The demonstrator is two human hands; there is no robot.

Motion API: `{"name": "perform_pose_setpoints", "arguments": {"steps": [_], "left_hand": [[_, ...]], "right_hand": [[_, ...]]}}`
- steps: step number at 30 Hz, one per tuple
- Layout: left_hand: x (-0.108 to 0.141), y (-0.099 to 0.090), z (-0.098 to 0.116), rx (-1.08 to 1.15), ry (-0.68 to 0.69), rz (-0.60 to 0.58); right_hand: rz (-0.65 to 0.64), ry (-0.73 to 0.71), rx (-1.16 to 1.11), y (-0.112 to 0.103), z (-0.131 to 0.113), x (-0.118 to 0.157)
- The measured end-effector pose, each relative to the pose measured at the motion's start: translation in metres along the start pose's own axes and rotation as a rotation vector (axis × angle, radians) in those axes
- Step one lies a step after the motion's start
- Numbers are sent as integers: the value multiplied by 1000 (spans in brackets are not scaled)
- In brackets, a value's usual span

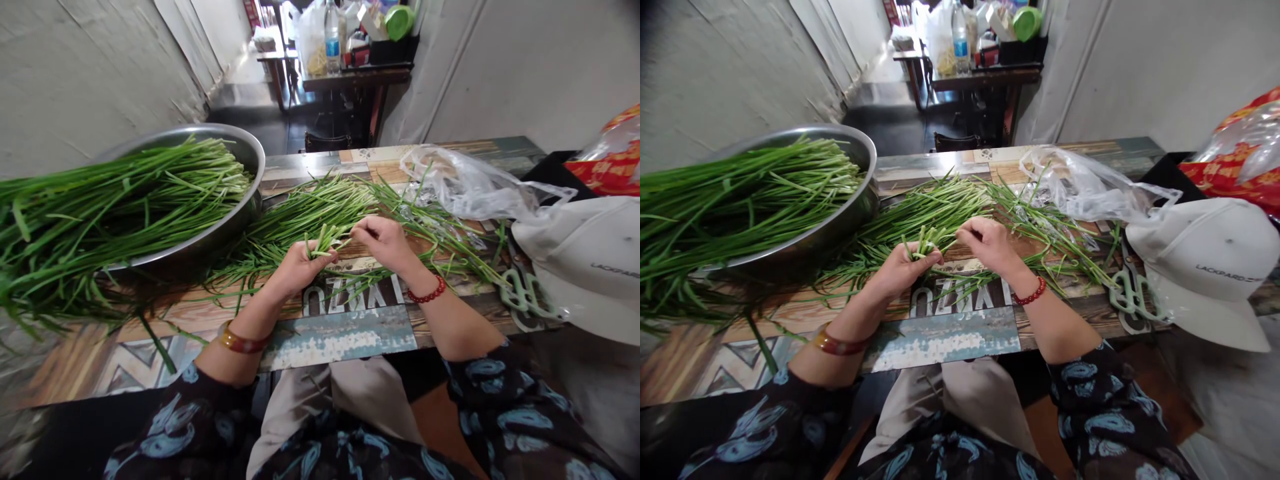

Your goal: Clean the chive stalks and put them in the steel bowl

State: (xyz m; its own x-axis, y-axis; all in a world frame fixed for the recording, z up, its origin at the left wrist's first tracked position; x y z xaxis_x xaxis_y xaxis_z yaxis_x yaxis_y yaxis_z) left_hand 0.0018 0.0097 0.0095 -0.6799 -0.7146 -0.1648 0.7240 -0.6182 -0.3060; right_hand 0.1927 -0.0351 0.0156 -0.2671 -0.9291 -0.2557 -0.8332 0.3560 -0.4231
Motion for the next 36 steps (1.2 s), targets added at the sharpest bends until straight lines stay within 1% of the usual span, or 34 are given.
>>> {"name": "perform_pose_setpoints", "arguments": {"steps": [2, 4, 5, 7, 9, 11, 13, 16, 19, 22, 24, 25, 27, 29, 31, 33, 36], "left_hand": [[0, -1, -1, 7, 1, 16], [0, -3, -1, 26, 0, 57], [0, -4, -1, 40, 1, 80], [-1, -6, 1, 74, 21, 117], [-2, -7, 5, 115, 60, 131], [-2, -7, 8, 182, 92, 131], [-2, -6, 9, 284, 81, 128], [-2, -6, 7, 396, 49, 165], [-2, -8, 3, 376, 45, 215], [-2, -9, 1, 356, 30, 221], [-1, -9, 1, 351, 26, 216], [-1, -9, 1, 350, 26, 215], [0, -9, 1, 354, 25, 219], [0, -9, 1, 370, 20, 224], [0, -10, 1, 375, 23, 230], [-1, -10, 2, 358, 40, 241], [-1, -12, 4, 334, 67, 281]], "right_hand": [[167, 114, -76, -17, 13, -5], [314, 206, -204, -33, 28, -9], [360, 233, -263, -40, 35, -11], [389, 253, -316, -47, 46, -15], [355, 232, -253, -46, 52, -18], [292, 186, -100, -40, 54, -20], [231, 114, 88, -33, 55, -21], [162, 9, 330, -24, 54, -21], [105, -25, 476, -20, 55, -20], [89, -21, 534, -20, 54, -19], [98, -8, 486, -22, 51, -18], [108, 6, 423, -23, 50, -18], [126, 65, 221, -26, 48, -17], [129, 154, -11, -28, 47, -16], [122, 220, -173, -28, 46, -15], [119, 223, -226, -28, 42, -15], [128, 135, -195, -30, 31, -13]]}}
Point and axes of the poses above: each hand's wrist, its own x-axis away from the middle knuckle, its own y-axis out of the palm, z = x × y, the point moved 4 cm from there along -x, towards the middle knuckle, and after that the axes turned 12 degrees about y, right-handed, at the moved point
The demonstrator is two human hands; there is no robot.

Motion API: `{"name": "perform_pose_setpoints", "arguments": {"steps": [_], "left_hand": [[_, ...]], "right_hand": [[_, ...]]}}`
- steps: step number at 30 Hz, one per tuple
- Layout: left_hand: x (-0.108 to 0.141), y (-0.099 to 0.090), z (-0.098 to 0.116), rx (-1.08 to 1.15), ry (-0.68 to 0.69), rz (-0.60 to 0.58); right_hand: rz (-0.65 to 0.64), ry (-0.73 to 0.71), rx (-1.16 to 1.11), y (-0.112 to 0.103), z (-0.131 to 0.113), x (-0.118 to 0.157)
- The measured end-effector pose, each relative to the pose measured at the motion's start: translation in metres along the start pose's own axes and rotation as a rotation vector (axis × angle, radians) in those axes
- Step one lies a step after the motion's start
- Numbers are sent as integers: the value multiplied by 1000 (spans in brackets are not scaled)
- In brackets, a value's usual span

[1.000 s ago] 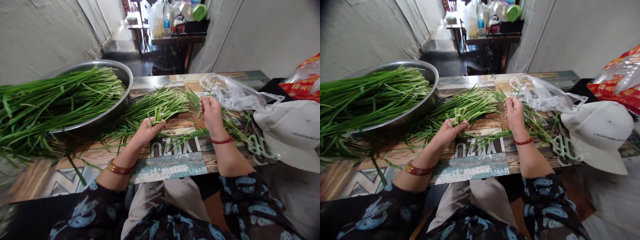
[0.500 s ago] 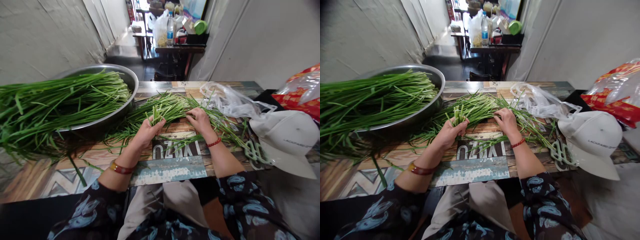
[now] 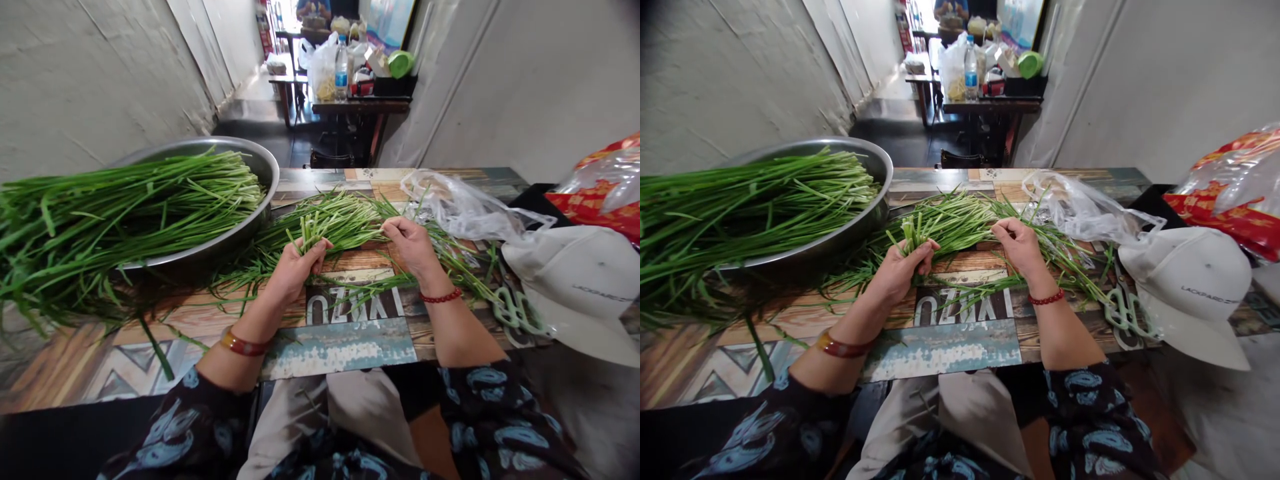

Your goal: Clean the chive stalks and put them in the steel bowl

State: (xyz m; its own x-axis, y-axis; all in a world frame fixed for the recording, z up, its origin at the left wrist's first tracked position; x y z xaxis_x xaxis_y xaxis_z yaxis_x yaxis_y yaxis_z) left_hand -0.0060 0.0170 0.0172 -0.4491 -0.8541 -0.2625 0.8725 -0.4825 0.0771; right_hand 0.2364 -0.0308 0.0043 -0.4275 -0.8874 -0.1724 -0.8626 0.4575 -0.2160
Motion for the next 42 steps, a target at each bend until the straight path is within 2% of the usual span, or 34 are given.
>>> {"name": "perform_pose_setpoints", "arguments": {"steps": [4, 7, 10, 13, 16, 21, 23, 25, 27, 29, 33, 36, 39, 42], "left_hand": [[-1, -3, 0, 15, 20, 77], [-1, -4, 1, 32, 59, 85], [-1, 0, 1, 50, 72, 23], [1, 7, 2, 25, 25, -67], [4, 13, 0, -17, -26, -156], [7, 17, -7, -131, -38, -310], [6, 14, -10, -181, -22, -292], [3, 10, -10, -186, 5, -187], [1, 6, -10, -156, 19, -82], [0, 5, -8, -111, 25, -21], [-1, 6, -5, -32, 15, 11], [1, 6, -5, -5, 2, 21], [2, 5, -5, 0, -20, 19], [2, 3, -5, -13, -37, 14]], "right_hand": [[-30, -128, 56, 1, -15, 6], [-71, -160, 46, 4, -22, 11], [-128, -90, 17, 10, -22, 14], [-191, 7, -7, 20, -19, 18], [-211, 13, -22, 29, -20, 22], [-165, 2, -11, 35, -19, 22], [-150, 25, -14, 32, -18, 20], [-166, 55, -22, 28, -19, 20], [-258, 68, 41, 26, -23, 23], [-419, 24, 148, 26, -32, 29], [-791, -186, 199, 37, -53, 50], [-982, -313, 204, 52, -61, 68], [-1069, -388, 298, 68, -64, 85], [-1029, -396, 263, 75, -68, 90]]}}
Point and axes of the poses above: each hand's wrist, its own x-axis away from the middle knuckle, its own y-axis out of the palm, z = x × y, the point moved 4 cm from there along -x, towards the middle knuckle, and after that the axes turned 12 degrees about y, right-handed, at the moved point
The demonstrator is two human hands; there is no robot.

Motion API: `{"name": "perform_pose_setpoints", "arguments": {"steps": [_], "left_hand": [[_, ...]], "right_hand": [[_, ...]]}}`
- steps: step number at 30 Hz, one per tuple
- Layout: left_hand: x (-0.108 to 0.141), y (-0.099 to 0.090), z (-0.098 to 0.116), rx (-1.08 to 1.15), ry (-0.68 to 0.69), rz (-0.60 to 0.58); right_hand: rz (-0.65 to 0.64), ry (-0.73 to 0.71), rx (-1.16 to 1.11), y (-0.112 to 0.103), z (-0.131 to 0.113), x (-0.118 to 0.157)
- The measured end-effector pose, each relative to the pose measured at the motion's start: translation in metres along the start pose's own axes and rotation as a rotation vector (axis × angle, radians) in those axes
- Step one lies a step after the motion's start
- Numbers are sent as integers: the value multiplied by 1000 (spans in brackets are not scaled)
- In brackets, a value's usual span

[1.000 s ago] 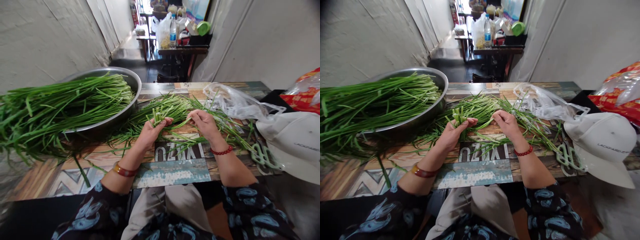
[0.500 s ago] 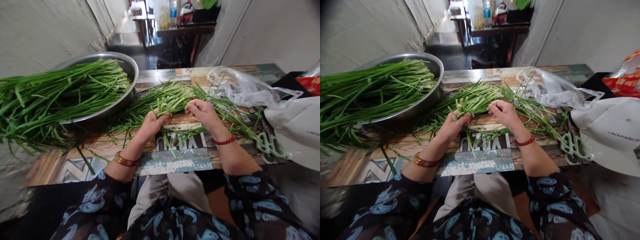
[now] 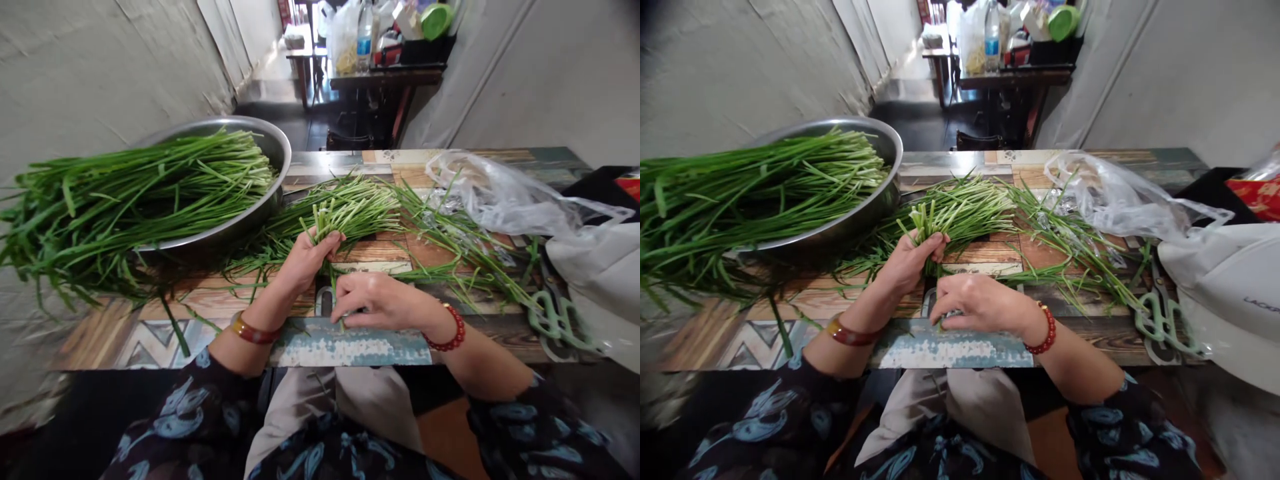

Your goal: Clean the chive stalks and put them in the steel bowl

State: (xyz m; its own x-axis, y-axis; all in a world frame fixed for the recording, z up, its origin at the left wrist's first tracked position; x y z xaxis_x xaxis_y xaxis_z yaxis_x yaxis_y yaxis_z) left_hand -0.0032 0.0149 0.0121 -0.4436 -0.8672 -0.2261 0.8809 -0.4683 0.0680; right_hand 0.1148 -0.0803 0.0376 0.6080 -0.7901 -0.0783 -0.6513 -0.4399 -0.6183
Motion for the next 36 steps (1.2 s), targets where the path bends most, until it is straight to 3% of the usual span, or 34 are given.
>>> {"name": "perform_pose_setpoints", "arguments": {"steps": [3, 6, 9, 13, 20, 26, 31, 33, 36], "left_hand": [[0, 0, 1, 7, -5, -25], [0, 4, 1, 21, -34, -101], [1, 8, 2, 17, -41, -139], [3, 12, 1, 36, -71, -193], [1, 12, -3, -135, 26, -264], [-1, 12, -9, -71, 20, -220], [2, 10, -7, -79, 2, -230], [2, 9, -7, -98, 1, -228], [2, 8, -6, -116, 0, -235]], "right_hand": [[270, 31, -219, -16, 8, 0], [597, 233, -540, -34, 37, 5], [742, 369, -854, -36, 60, 6], [804, 394, -971, -33, 68, 2], [978, 465, -576, -35, 85, 1], [1028, 441, -773, -30, 87, -7], [1165, 336, -787, -47, 91, 9], [1120, 290, -660, -52, 88, 13], [933, 212, -409, -49, 72, 11]]}}
Point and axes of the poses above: each hand's wrist, its own x-axis away from the middle knuckle, its own y-axis out of the palm, z = x × y, the point moved 4 cm from there along -x, towards the middle knuckle, and after that the axes turned 12 degrees about y, right-handed, at the moved point
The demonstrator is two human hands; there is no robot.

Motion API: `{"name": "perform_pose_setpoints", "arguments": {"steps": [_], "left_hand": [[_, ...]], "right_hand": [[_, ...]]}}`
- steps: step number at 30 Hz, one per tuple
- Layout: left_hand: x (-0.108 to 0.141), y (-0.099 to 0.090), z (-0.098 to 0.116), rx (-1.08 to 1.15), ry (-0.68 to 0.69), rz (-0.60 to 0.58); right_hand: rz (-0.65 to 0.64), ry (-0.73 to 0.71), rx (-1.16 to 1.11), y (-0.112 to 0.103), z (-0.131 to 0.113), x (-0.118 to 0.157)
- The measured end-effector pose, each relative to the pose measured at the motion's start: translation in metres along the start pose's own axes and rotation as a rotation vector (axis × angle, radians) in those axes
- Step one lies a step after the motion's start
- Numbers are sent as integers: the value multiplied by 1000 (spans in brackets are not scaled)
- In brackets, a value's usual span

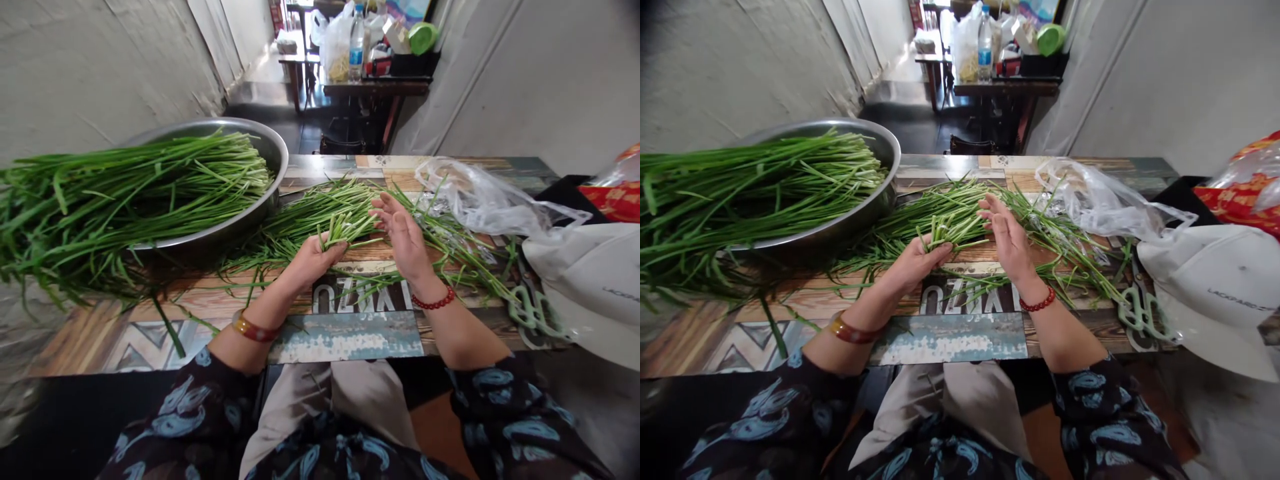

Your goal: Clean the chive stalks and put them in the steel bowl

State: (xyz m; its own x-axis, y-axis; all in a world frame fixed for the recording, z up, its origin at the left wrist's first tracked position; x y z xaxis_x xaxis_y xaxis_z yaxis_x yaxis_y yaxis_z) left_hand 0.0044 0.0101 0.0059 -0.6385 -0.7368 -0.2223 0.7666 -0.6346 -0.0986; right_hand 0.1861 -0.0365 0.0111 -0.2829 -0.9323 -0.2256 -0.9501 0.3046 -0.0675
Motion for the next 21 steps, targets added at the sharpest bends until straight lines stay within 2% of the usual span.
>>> {"name": "perform_pose_setpoints", "arguments": {"steps": [3, 5, 8, 11, 15, 21], "left_hand": [[0, 1, 1, 12, -5, -21], [0, 3, 3, 5, -16, -55], [0, 4, 5, -6, -24, -103], [0, 3, 6, 0, -21, -84], [-1, 2, 5, 18, -35, -60], [1, 8, 6, 72, -65, -81]], "right_hand": [[-173, -77, 155, 13, -10, 8], [-199, -92, 189, 15, -14, 11], [-93, -76, 223, 9, -13, 8], [26, 20, 231, 1, -6, 3], [1, 148, 111, 1, -1, 1], [67, -63, 305, 7, -22, 6]]}}
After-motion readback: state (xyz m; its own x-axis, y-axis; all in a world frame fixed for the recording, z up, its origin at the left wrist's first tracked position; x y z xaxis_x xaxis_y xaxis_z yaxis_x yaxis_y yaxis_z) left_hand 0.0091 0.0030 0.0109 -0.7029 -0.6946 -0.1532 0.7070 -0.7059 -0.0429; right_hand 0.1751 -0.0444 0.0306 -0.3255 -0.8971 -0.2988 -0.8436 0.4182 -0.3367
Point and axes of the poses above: each hand's wrist, its own x-axis away from the middle knuckle, its own y-axis out of the palm, z = x × y, the point moved 4 cm from there along -x, towards the middle knuckle, and after that the axes turned 12 degrees about y, right-handed, at the moved point
